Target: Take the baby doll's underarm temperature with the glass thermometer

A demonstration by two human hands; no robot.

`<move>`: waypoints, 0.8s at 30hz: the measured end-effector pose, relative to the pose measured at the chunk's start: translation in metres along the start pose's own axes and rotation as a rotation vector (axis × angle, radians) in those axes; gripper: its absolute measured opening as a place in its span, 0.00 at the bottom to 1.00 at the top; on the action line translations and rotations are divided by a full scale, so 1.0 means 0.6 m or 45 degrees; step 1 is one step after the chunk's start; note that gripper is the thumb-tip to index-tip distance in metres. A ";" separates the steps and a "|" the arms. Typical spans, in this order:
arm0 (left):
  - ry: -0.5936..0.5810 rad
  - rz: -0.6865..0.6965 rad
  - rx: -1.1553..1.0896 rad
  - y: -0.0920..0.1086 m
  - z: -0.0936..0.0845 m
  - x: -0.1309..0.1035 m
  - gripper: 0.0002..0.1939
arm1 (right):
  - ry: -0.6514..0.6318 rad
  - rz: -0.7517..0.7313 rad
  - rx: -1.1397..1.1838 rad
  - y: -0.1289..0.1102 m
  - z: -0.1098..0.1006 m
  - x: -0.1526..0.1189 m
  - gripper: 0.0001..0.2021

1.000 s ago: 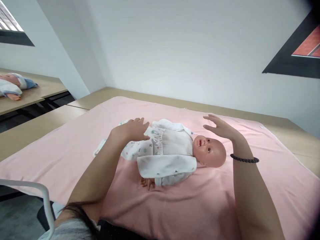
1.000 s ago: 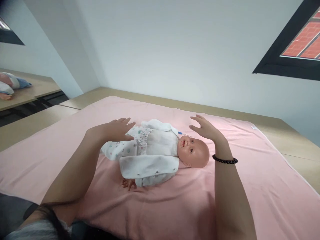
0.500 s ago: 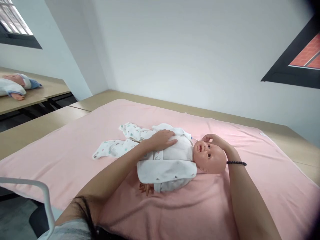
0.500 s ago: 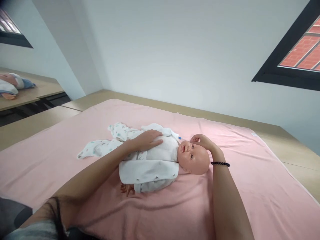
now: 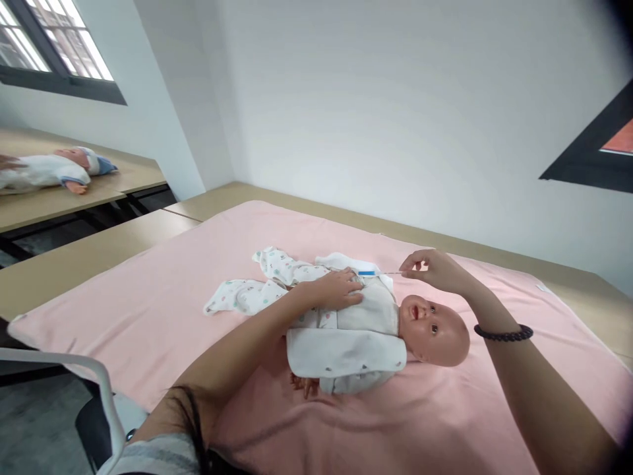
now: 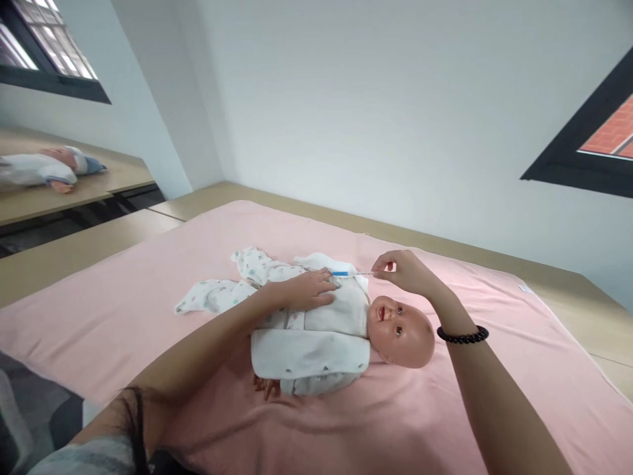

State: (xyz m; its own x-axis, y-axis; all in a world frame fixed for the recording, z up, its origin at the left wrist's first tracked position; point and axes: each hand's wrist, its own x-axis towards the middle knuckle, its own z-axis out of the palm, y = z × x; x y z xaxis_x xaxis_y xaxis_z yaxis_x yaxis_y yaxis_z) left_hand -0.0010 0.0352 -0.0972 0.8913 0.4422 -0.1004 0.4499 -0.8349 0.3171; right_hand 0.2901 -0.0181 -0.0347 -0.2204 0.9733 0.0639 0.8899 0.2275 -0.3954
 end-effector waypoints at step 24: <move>0.044 -0.036 0.010 -0.001 0.011 0.002 0.28 | -0.398 -0.023 -0.346 -0.045 0.085 0.091 0.07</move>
State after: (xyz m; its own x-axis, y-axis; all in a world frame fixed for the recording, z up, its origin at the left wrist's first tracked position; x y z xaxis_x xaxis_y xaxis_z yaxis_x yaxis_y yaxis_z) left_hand 0.0000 0.0338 -0.1038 0.8756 0.4768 -0.0767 0.4757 -0.8241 0.3073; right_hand 0.2335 0.0275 -0.0674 -0.3103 0.9226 -0.2291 0.9486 0.2850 -0.1374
